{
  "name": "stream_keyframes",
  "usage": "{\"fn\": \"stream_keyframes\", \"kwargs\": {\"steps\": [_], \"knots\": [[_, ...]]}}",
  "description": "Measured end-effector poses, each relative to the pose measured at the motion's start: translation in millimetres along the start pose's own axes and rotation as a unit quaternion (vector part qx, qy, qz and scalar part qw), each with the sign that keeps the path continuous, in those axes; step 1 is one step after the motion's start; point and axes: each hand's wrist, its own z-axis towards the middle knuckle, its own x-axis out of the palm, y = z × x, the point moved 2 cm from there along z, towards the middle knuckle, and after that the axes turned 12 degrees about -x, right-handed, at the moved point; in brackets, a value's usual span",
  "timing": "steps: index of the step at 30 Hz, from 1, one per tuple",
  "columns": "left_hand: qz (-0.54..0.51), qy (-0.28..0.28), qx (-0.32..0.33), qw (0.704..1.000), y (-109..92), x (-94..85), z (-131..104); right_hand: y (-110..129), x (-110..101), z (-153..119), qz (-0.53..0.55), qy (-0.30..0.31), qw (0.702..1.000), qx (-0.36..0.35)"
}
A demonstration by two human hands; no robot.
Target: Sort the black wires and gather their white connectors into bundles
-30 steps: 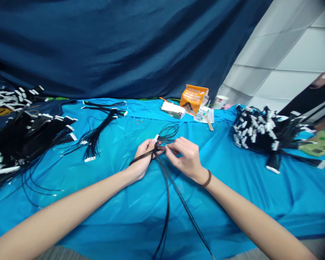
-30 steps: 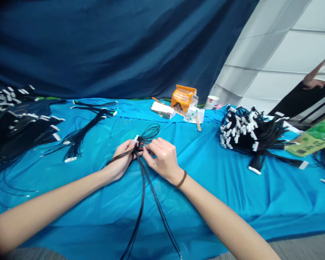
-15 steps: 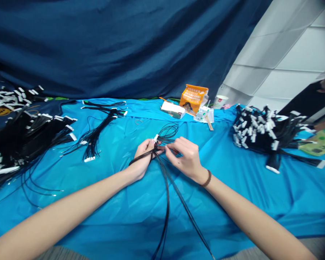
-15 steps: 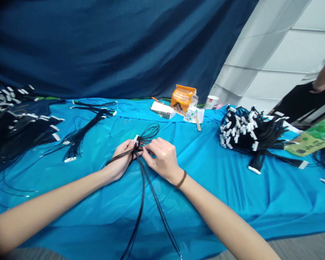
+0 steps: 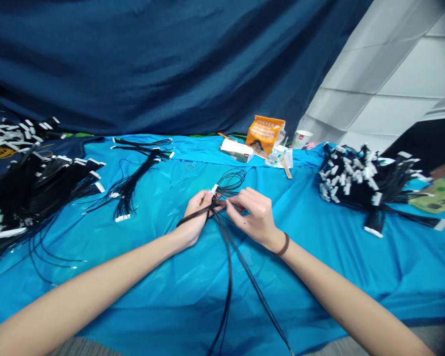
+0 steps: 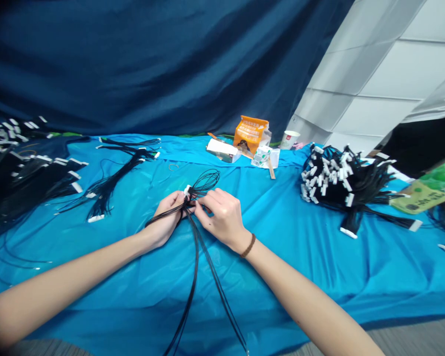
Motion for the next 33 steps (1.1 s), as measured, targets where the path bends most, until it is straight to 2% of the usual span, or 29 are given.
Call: {"fn": "stream_keyframes", "kwargs": {"steps": [17,23,27,29,31,33], "knots": [[0.073,0.006,0.026,0.997,-3,3.0,-4,1,1,-2,-0.004,0.004,1.000,-0.008],[0.061,0.030,0.016,0.998,-1,3.8,-4,1,2,-2,-0.016,0.015,1.000,-0.020],[0.010,0.053,-0.010,0.998,-2,4.2,-4,-3,2,-1,-0.044,0.019,0.998,-0.028],[-0.023,0.068,-0.026,0.997,-3,3.4,-3,-4,-1,-1,-0.095,0.015,0.993,-0.066],[-0.057,0.067,-0.040,0.995,-4,1.0,-1,-2,-5,-2,-0.163,0.014,0.975,-0.149],[-0.081,0.042,-0.057,0.994,-5,-2.6,1,2,-8,-3,-0.206,0.022,0.947,-0.246]]}}
